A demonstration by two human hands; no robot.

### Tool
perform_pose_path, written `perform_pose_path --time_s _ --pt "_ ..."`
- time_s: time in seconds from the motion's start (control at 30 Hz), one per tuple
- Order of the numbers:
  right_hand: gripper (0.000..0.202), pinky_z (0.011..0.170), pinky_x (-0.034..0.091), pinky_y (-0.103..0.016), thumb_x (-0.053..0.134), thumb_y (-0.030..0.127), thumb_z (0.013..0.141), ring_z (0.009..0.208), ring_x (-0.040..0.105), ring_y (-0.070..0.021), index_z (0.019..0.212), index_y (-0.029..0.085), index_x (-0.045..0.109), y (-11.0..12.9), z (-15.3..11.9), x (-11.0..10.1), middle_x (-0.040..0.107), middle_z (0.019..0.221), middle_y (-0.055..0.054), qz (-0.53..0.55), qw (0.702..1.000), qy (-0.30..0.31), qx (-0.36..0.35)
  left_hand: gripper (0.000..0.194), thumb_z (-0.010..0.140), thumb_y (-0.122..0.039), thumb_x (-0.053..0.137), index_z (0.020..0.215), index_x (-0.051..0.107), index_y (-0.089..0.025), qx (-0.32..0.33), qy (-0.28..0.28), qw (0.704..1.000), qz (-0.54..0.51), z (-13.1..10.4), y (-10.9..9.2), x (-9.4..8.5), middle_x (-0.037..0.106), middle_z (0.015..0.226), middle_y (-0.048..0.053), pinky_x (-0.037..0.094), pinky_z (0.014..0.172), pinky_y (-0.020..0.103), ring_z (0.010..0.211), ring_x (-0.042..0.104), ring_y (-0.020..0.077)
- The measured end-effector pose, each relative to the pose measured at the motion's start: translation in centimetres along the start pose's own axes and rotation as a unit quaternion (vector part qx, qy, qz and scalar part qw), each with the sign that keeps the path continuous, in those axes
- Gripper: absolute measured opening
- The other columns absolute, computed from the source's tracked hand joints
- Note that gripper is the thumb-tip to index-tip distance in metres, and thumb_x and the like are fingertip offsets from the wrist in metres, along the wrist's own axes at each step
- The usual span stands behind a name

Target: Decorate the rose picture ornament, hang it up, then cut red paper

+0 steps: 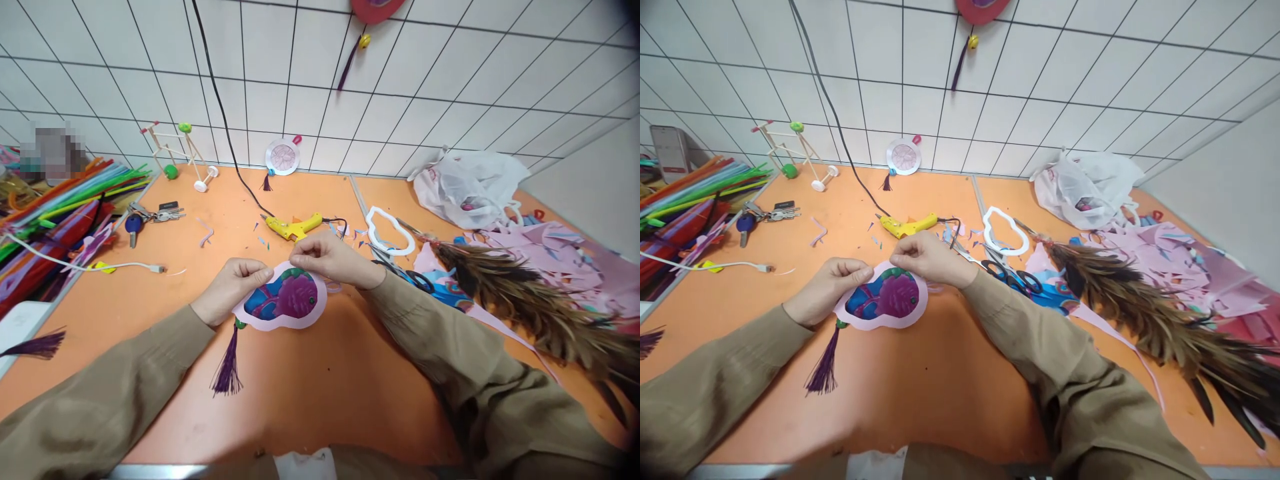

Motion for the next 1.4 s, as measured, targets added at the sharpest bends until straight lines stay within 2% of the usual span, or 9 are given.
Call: perform_pose_path --time_s 0.1,0.2,0.4,0.63,0.83,1.0,1.13,1.23,1.4 --pt "0.023 0.049 0.033 -0.022 0.059 0.033 0.074 0.053 0.043 -0.0082 0.061 0.015 0.056 -0.5 0.1 -0.3 0.050 0.056 0.002 0.025 1.000 -0.017 0.005 0.043 0.075 -0.052 0.070 0.058 0.060 -0.013 -0.004 0.013 1.000 0.013 -0.1 0.1 -0.1 0.052 0.043 -0.002 0.034 0.030 0.018 0.033 0.044 0.0076" --pt "0.024 0.048 0.032 -0.022 0.063 0.036 0.072 0.052 0.042 -0.0078 0.061 0.015 0.056 -1.1 0.1 -0.7 0.049 0.055 0.003 0.055 0.998 -0.031 0.021 0.041 0.075 -0.051 0.070 0.062 0.063 -0.013 -0.003 0.018 1.000 0.019 0.0 0.2 -0.3 0.056 0.047 0.000 0.040 0.031 0.020 0.034 0.047 0.0094" --pt "0.025 0.050 0.035 -0.022 0.062 0.038 0.074 0.055 0.046 -0.0092 0.064 0.015 0.058 -2.0 0.2 0.3 0.054 0.058 0.002 0.047 0.998 0.003 0.047 0.038 0.075 -0.048 0.071 0.061 0.064 -0.013 0.003 0.011 1.000 0.028 0.2 0.0 -0.5 0.055 0.043 -0.002 0.034 0.029 0.019 0.031 0.043 0.0077" --pt "0.029 0.049 0.033 -0.022 0.070 0.038 0.070 0.051 0.045 -0.0076 0.059 0.015 0.056 -3.6 0.2 -0.8 0.052 0.055 0.003 0.119 0.989 -0.045 0.075 0.041 0.078 -0.049 0.069 0.061 0.066 -0.012 0.015 0.009 1.000 0.011 0.6 0.3 -1.6 0.061 0.051 0.003 0.043 0.041 0.022 0.042 0.050 0.0096" --pt "0.027 0.052 0.038 -0.022 0.074 0.037 0.067 0.055 0.050 -0.0085 0.065 0.013 0.061 -3.8 0.3 -0.1 0.058 0.060 0.002 0.138 0.986 -0.013 0.093 0.035 0.078 -0.045 0.071 0.064 0.066 -0.013 0.027 -0.018 0.999 -0.003 0.6 0.6 -2.1 0.058 0.051 0.000 0.038 0.043 0.020 0.044 0.047 0.0080" --pt "0.025 0.049 0.034 -0.021 0.072 0.032 0.068 0.051 0.044 -0.0067 0.060 0.014 0.056 -3.6 0.3 -0.6 0.052 0.054 0.004 0.133 0.987 -0.043 0.074 0.041 0.079 -0.048 0.068 0.057 0.062 -0.014 0.037 -0.008 0.997 -0.065 0.5 0.3 -1.9 0.056 0.050 0.000 0.038 0.044 0.021 0.045 0.046 0.0086" --pt "0.021 0.049 0.035 -0.021 0.068 0.030 0.071 0.053 0.046 -0.0074 0.062 0.015 0.057 -3.0 0.2 -0.9 0.053 0.057 0.003 0.104 0.992 -0.047 0.048 0.035 0.077 -0.044 0.072 0.062 0.064 -0.014 0.037 -0.030 0.999 -0.019 0.3 0.3 -2.3 0.053 0.052 -0.002 0.034 0.045 0.021 0.046 0.044 0.0082" --pt "0.019 0.050 0.035 -0.021 0.066 0.030 0.073 0.053 0.046 -0.0076 0.064 0.015 0.058 -2.4 0.1 -1.1 0.054 0.058 0.003 0.076 0.996 -0.044 0.026 0.040 0.079 -0.051 0.067 0.066 0.066 -0.013 0.061 -0.023 0.998 -0.021 0.2 -0.4 -2.1 0.054 0.054 -0.001 0.035 0.047 0.022 0.049 0.044 0.0087" --pt "0.019 0.051 0.037 -0.021 0.063 0.031 0.077 0.055 0.048 -0.0084 0.067 0.015 0.059 -1.4 0.1 -1.0 0.056 0.060 0.002 0.037 0.999 -0.040 -0.002 0.050 0.079 -0.059 0.063 0.059 0.059 -0.013 0.022 0.003 0.999 -0.029 0.4 -0.1 -1.2 0.049 0.049 -0.002 0.031 0.042 0.022 0.044 0.041 0.0087"
Point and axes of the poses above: each hand's wrist, its own z-axis towards the middle knuckle, its own x-axis out of the palm, y = z × x, the point moved 10 cm from there along z, towards the middle knuckle
